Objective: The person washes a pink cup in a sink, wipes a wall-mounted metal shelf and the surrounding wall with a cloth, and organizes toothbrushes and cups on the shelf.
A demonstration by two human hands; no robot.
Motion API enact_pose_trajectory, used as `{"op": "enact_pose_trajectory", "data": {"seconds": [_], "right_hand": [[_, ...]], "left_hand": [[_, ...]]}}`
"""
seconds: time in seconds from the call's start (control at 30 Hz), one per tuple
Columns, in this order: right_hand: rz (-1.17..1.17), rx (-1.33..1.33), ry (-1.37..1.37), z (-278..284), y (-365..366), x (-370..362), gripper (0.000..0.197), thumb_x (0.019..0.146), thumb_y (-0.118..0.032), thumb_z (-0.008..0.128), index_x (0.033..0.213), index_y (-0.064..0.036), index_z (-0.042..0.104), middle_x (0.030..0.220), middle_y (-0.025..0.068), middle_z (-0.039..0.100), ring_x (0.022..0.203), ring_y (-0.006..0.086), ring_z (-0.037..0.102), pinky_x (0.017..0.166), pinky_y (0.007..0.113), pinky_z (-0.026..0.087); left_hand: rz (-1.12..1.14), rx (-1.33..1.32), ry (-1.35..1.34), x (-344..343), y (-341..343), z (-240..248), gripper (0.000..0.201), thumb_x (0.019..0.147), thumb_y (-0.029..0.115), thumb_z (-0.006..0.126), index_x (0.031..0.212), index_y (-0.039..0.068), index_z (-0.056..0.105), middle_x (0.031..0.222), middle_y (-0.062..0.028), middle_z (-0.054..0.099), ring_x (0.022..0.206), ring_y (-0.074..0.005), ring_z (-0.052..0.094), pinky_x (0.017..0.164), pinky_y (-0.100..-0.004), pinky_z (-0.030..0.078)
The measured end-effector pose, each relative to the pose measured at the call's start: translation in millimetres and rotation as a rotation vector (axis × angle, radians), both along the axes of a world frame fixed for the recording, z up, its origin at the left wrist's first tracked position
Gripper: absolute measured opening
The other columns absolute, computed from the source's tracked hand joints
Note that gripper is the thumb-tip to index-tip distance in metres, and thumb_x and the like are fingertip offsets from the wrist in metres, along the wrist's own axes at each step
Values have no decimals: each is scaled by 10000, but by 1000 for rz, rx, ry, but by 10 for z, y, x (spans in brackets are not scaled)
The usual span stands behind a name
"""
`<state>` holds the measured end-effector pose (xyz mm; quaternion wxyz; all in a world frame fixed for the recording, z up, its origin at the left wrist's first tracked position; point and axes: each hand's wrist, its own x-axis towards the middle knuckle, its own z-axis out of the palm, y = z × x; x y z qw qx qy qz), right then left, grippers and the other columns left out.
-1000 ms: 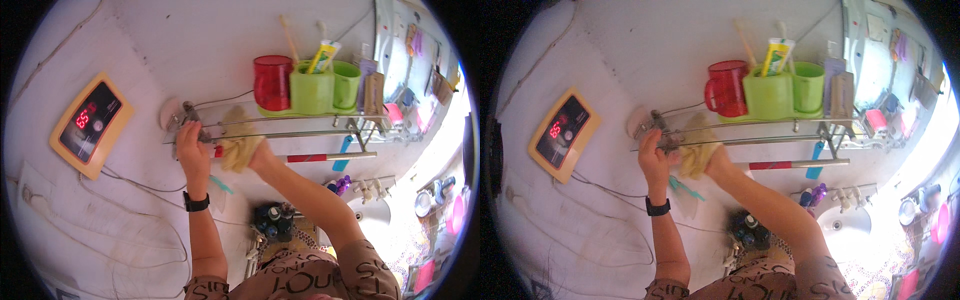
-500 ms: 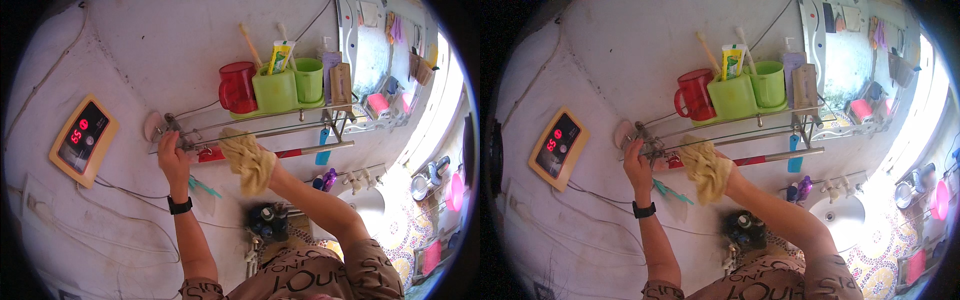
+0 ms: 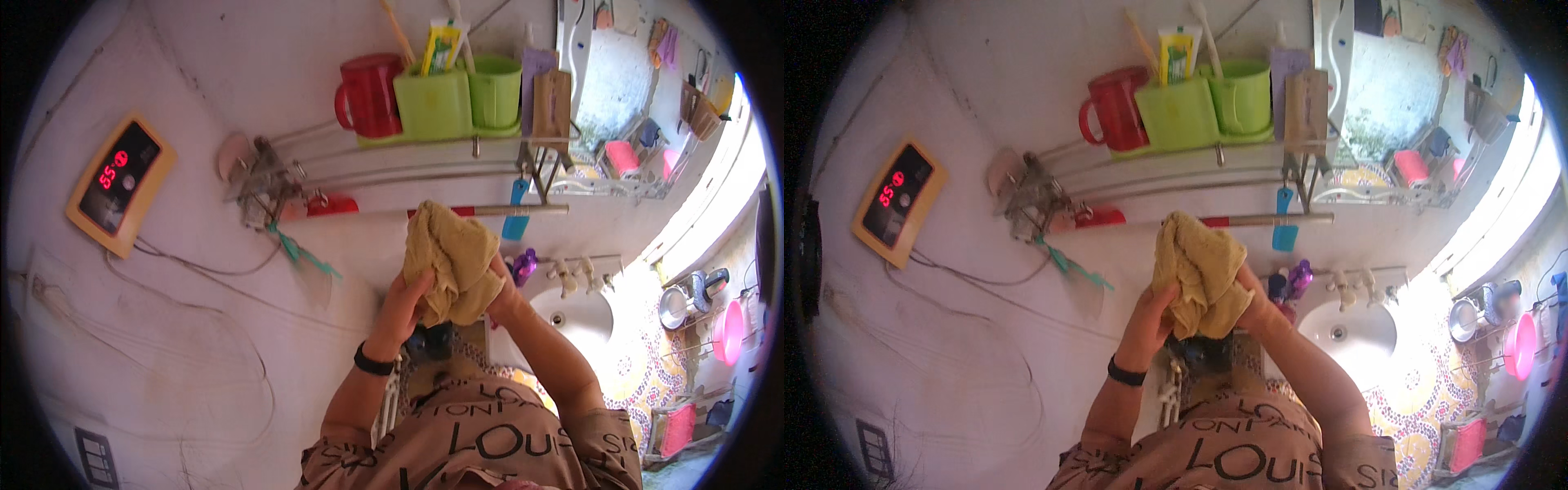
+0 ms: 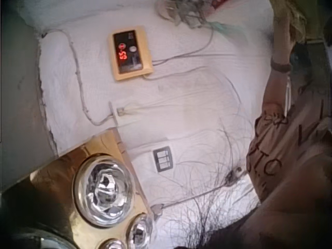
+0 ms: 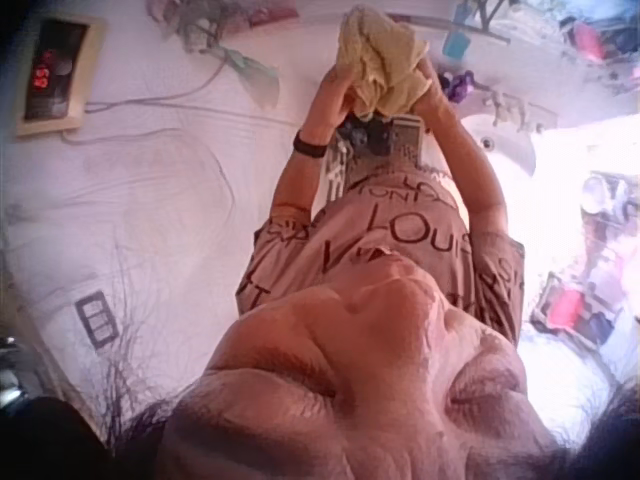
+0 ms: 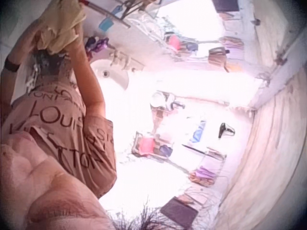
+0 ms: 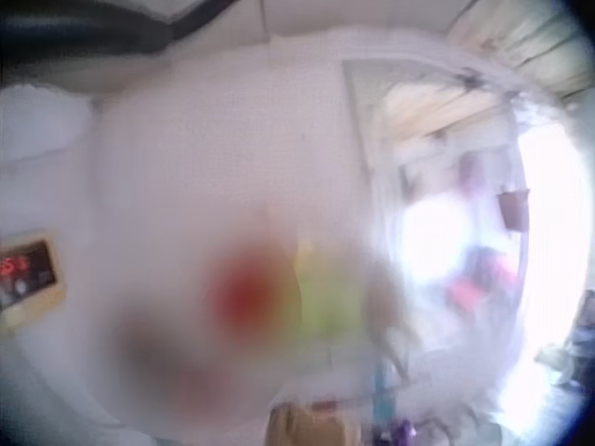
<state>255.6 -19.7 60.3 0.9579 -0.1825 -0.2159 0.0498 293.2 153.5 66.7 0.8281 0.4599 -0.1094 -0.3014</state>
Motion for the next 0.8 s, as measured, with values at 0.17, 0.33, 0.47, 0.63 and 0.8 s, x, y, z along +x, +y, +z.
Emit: {"op": "enact_pose_trajectory", "data": {"seconds": [0.17, 0.33, 0.47, 0.63, 0.8], "right_hand": [[-332, -398, 158, -403, -303, -63, 424, 956, -313, 440, 1277, -36, 446, 1279, 114, 510, 1168, 246, 515, 1008, 377, 421], [112, 256, 322, -580, -474, -293, 470, 956, -341, 382, 1291, -17, 441, 1311, 168, 490, 1181, 299, 508, 1022, 435, 402], [-3, -19, 478, -598, -436, -452, 431, 965, -312, 405, 1266, -9, 462, 1254, 135, 528, 1131, 243, 540, 973, 374, 448], [37, -83, 573, -937, -467, -574, 416, 971, -312, 415, 1261, -17, 463, 1237, 111, 533, 1095, 210, 561, 926, 348, 482], [70, 57, 584, -934, -458, -730, 415, 975, -332, 403, 1256, -36, 477, 1225, 109, 548, 1093, 208, 565, 913, 344, 485]], "left_hand": [[-91, 144, -44, -38, -100, -61, 435, 960, 282, 503, 1293, 10, 437, 1171, -51, 568, 1059, -141, 556, 869, -301, 469], [-95, 169, 103, -156, -206, -331, 431, 959, 283, 506, 1282, 4, 445, 1164, -52, 566, 1053, -130, 556, 862, -297, 472], [99, 226, -125, -331, -307, -413, 431, 925, 249, 565, 1265, 6, 464, 1122, -53, 571, 1009, -101, 550, 838, -279, 467], [156, 565, -188, -329, -230, -622, 232, 900, 126, 566, 1091, -3, 590, 840, -28, 593, 698, -89, 524, 632, -258, 440], [374, 782, -651, -298, -73, -809, 170, 916, 102, 516, 1011, -13, 597, 773, -8, 578, 676, -74, 501, 604, -243, 408]]}}
